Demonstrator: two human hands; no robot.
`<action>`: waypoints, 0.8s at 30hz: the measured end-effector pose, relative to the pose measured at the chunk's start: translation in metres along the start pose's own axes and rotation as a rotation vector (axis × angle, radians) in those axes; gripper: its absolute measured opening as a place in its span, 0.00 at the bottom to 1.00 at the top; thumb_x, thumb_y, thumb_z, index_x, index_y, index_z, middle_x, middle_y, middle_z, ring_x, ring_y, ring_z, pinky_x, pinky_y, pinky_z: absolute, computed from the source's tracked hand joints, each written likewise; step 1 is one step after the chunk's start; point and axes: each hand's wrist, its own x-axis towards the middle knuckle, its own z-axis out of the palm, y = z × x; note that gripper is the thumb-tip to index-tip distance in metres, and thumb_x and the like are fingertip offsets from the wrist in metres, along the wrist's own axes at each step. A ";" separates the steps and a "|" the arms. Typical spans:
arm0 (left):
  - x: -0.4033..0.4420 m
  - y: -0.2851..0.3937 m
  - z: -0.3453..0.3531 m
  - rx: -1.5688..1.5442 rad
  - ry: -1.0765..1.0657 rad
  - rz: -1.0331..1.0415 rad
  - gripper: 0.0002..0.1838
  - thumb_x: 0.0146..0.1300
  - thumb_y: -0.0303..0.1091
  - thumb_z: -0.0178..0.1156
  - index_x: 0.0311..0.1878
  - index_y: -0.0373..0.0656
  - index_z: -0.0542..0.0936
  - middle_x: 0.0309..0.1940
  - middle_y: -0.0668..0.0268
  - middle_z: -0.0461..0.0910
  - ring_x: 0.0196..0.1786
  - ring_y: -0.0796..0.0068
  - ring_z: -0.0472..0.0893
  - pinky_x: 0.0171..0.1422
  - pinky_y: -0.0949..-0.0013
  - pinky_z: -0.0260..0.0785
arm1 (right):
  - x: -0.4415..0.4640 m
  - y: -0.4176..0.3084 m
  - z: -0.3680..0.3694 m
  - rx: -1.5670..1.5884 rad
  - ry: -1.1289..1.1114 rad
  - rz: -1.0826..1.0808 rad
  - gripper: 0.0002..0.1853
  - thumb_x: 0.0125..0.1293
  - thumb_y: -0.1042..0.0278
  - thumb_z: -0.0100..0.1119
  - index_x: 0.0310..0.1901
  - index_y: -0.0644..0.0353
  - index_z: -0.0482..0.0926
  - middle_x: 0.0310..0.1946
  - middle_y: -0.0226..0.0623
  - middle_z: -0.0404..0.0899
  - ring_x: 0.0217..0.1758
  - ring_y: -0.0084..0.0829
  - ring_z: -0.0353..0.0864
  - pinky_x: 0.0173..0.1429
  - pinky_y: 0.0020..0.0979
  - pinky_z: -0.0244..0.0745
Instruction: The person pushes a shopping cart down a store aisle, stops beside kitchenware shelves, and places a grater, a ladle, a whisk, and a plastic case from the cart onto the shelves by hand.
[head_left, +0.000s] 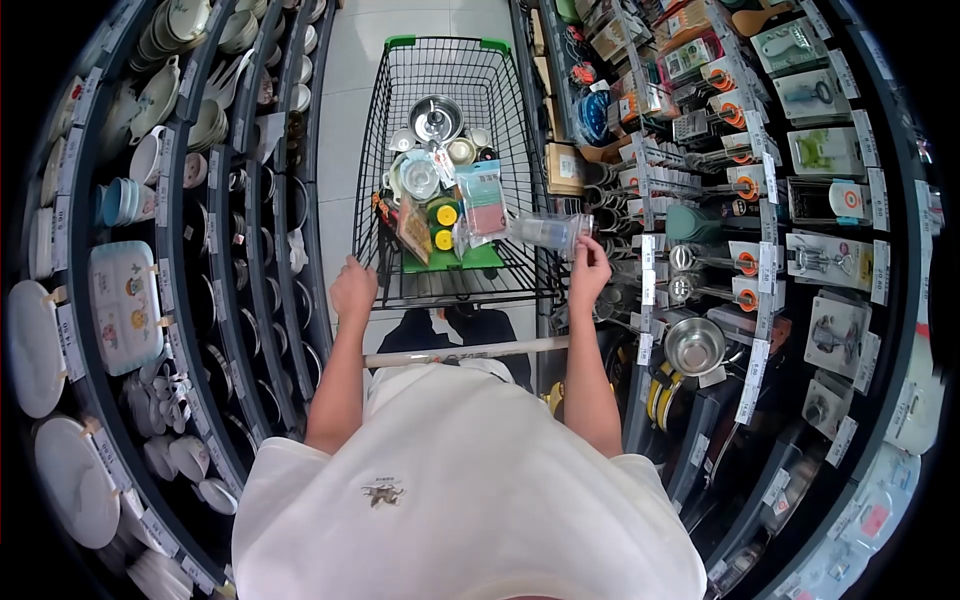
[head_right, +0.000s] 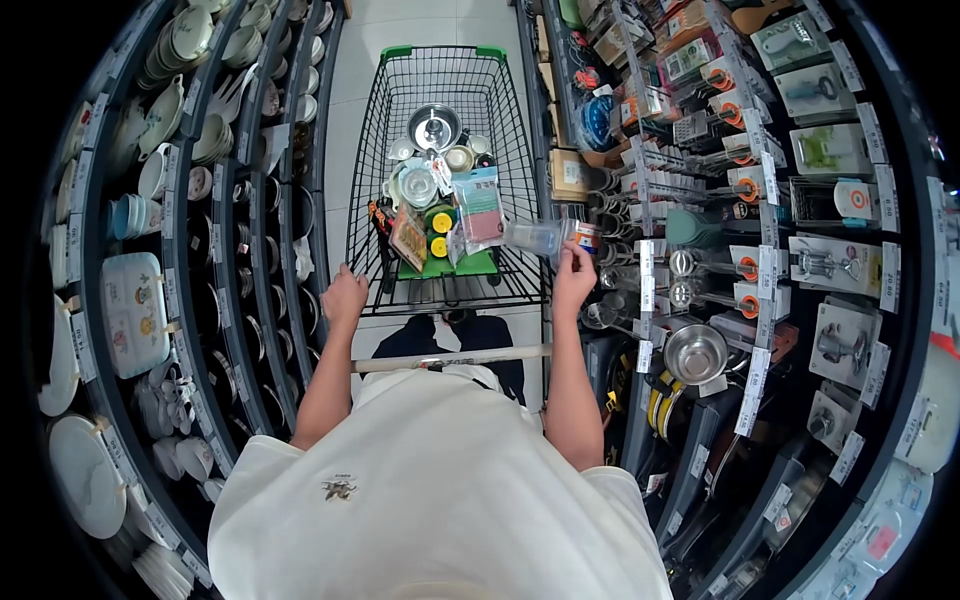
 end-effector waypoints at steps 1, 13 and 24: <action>0.001 0.000 0.000 -0.007 -0.015 -0.005 0.22 0.67 0.49 0.56 0.54 0.40 0.75 0.42 0.51 0.86 0.42 0.47 0.87 0.48 0.46 0.78 | 0.004 -0.003 -0.006 0.132 0.003 0.006 0.08 0.71 0.76 0.59 0.46 0.67 0.85 0.41 0.32 0.85 0.41 0.20 0.80 0.48 0.24 0.76; 0.013 -0.002 -0.005 -0.226 0.200 0.256 0.34 0.66 0.42 0.60 0.72 0.36 0.66 0.61 0.46 0.76 0.61 0.44 0.77 0.64 0.52 0.71 | 0.010 -0.110 -0.046 0.946 -0.172 0.233 0.06 0.70 0.79 0.59 0.46 0.64 0.81 0.41 0.40 0.86 0.44 0.31 0.87 0.52 0.36 0.85; -0.042 0.109 -0.134 -1.839 -1.102 0.336 0.32 0.76 0.37 0.55 0.77 0.38 0.59 0.61 0.50 0.78 0.54 0.59 0.84 0.51 0.62 0.80 | -0.014 -0.102 -0.052 1.150 -0.294 0.319 0.09 0.69 0.79 0.57 0.49 0.62 0.80 0.46 0.44 0.86 0.50 0.36 0.87 0.55 0.41 0.85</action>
